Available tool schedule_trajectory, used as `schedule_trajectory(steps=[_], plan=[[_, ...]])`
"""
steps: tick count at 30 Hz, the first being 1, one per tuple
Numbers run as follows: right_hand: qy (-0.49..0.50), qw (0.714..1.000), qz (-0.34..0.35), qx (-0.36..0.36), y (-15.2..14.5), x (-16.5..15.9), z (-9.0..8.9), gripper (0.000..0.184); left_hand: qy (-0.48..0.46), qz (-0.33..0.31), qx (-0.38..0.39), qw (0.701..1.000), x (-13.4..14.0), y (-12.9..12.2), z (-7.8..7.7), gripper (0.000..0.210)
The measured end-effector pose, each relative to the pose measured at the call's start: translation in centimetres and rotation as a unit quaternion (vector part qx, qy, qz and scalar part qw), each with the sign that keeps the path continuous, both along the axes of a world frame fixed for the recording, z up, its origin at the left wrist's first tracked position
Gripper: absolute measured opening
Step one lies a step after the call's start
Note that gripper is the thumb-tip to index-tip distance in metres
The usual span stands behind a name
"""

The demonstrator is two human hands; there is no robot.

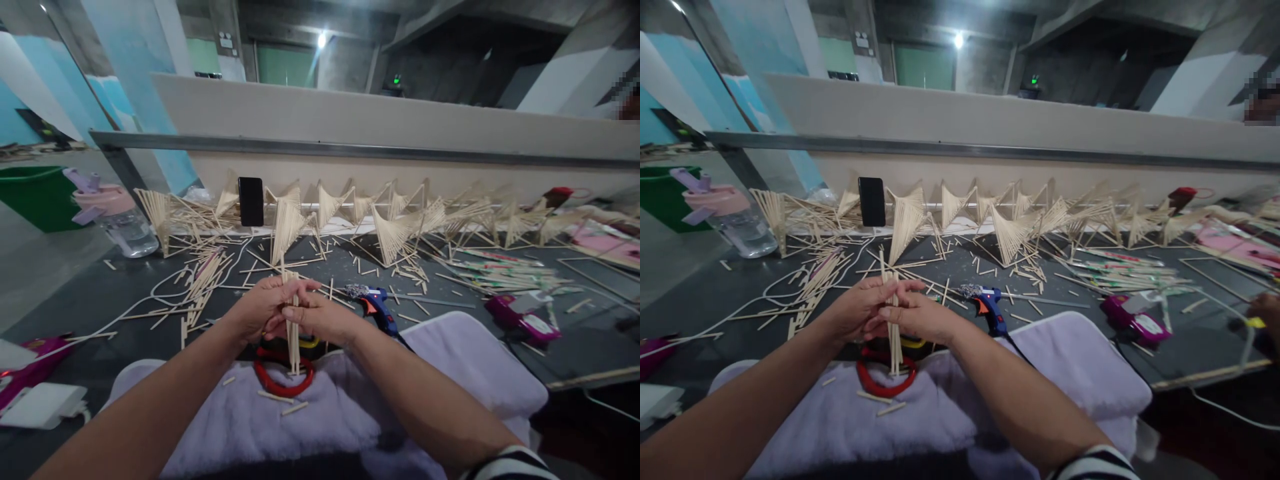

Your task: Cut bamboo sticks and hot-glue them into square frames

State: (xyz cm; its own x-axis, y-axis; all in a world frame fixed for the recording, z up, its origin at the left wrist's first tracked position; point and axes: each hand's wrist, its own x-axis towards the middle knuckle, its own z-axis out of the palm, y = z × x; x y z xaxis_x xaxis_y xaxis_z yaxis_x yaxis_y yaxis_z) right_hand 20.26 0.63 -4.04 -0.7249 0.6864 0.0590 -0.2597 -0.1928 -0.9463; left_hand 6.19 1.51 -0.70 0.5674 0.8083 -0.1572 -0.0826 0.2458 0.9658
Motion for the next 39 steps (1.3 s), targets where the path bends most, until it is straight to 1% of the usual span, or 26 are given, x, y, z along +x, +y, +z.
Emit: schedule_trajectory(steps=[1, 2, 3, 4, 5, 6, 7, 8, 9, 11, 13, 15, 16, 18, 20, 22, 24, 27, 30, 32, 34, 35, 37, 39], plan=[[-0.036, 0.998, -0.005, 0.045, 0.3, 0.5, 0.3, 0.035, -0.029, 0.022, 0.008, 0.999, -0.5, 0.4, 0.3, 0.027], [-0.084, 0.991, -0.029, 0.105, 0.6, 0.9, 0.4, 0.031, -0.061, 0.047, 0.019, 0.997, -1.1, 0.9, 0.7, 0.025], [-0.142, 0.972, -0.072, 0.172, 0.9, 1.3, 0.5, 0.026, -0.089, 0.066, 0.031, 0.993, -1.9, 1.4, 1.2, 0.024], [-0.211, 0.94, -0.108, 0.244, 1.1, 1.5, 0.5, 0.022, -0.098, 0.073, 0.034, 0.992, -2.8, 1.9, 1.6, 0.024], [-0.274, 0.9, -0.13, 0.313, 1.2, 1.7, 0.4, 0.019, -0.089, 0.073, 0.032, 0.993, -3.6, 2.3, 1.9, 0.022], [-0.329, 0.855, -0.134, 0.377, 1.2, 1.7, 0.3, 0.018, -0.068, 0.066, 0.03, 0.995, -4.5, 2.7, 2.2, 0.021], [-0.371, 0.813, -0.121, 0.432, 1.0, 1.6, 0.1, 0.018, -0.05, 0.058, 0.029, 0.997, -5.2, 2.9, 2.4, 0.021], [-0.4, 0.777, -0.098, 0.476, 0.7, 1.3, -0.1, 0.018, -0.031, 0.048, 0.028, 0.998, -5.7, 3.0, 2.5, 0.022], [-0.42, 0.748, -0.078, 0.507, 0.3, 1.0, -0.3, 0.02, -0.012, 0.039, 0.026, 0.999, -6.0, 3.0, 2.5, 0.024], [-0.456, 0.706, -0.068, 0.538, -0.8, 0.3, -0.5, 0.029, 0.022, 0.026, 0.015, 0.999, -6.2, 2.8, 2.1, 0.027], [-0.488, 0.683, -0.069, 0.54, -1.9, -0.4, -0.5, 0.042, 0.053, 0.02, -0.001, 0.998, -6.0, 2.6, 1.6, 0.028], [-0.501, 0.675, -0.065, 0.538, -2.7, -1.0, -0.5, 0.054, 0.073, 0.017, -0.009, 0.997, -5.8, 2.5, 1.2, 0.028], [-0.501, 0.676, -0.062, 0.537, -2.9, -1.2, -0.5, 0.056, 0.079, 0.017, -0.01, 0.997, -5.8, 2.5, 1.1, 0.029], [-0.497, 0.687, -0.06, 0.526, -2.9, -1.3, -0.6, 0.056, 0.079, 0.013, -0.01, 0.997, -6.0, 2.5, 0.9, 0.03], [-0.487, 0.715, -0.056, 0.499, -2.5, -0.9, -0.6, 0.054, 0.068, -0.001, -0.017, 0.998, -6.3, 2.6, 0.8, 0.029], [-0.469, 0.76, -0.041, 0.448, -1.6, -0.2, -0.6, 0.059, 0.048, -0.02, -0.032, 0.998, -6.7, 2.6, 0.8, 0.029], [-0.453, 0.806, -0.029, 0.379, -0.6, 0.7, -0.3, 0.063, 0.024, -0.042, -0.044, 0.998, -7.3, 2.5, 1.0, 0.028], [-0.425, 0.861, -0.023, 0.277, 0.9, 2.0, 0.3, 0.054, -0.013, -0.064, -0.037, 0.997, -8.2, 2.4, 1.5, 0.027], [-0.326, 0.927, -0.042, 0.179, 1.7, 2.8, 0.9, 0.045, -0.038, -0.076, -0.018, 0.996, -9.1, 2.6, 2.2, 0.027], [-0.238, 0.961, -0.074, 0.121, 1.8, 3.3, 1.4, 0.042, -0.046, -0.08, -0.008, 0.996, -9.4, 3.1, 2.7, 0.026], [-0.149, 0.98, -0.102, 0.083, 1.8, 3.6, 1.7, 0.041, -0.045, -0.079, -0.003, 0.996, -9.2, 3.6, 3.1, 0.025], [-0.109, 0.985, -0.109, 0.077, 1.7, 3.8, 1.8, 0.041, -0.04, -0.079, -0.005, 0.996, -8.9, 4.0, 3.3, 0.025], [-0.066, 0.987, -0.111, 0.095, 1.9, 4.0, 1.7, 0.039, -0.02, -0.085, -0.017, 0.996, -7.8, 4.4, 3.4, 0.025], [-0.059, 0.978, -0.141, 0.14, 2.2, 4.1, 1.4, 0.039, 0.001, -0.096, -0.035, 0.995, -6.5, 4.6, 3.0, 0.026]])
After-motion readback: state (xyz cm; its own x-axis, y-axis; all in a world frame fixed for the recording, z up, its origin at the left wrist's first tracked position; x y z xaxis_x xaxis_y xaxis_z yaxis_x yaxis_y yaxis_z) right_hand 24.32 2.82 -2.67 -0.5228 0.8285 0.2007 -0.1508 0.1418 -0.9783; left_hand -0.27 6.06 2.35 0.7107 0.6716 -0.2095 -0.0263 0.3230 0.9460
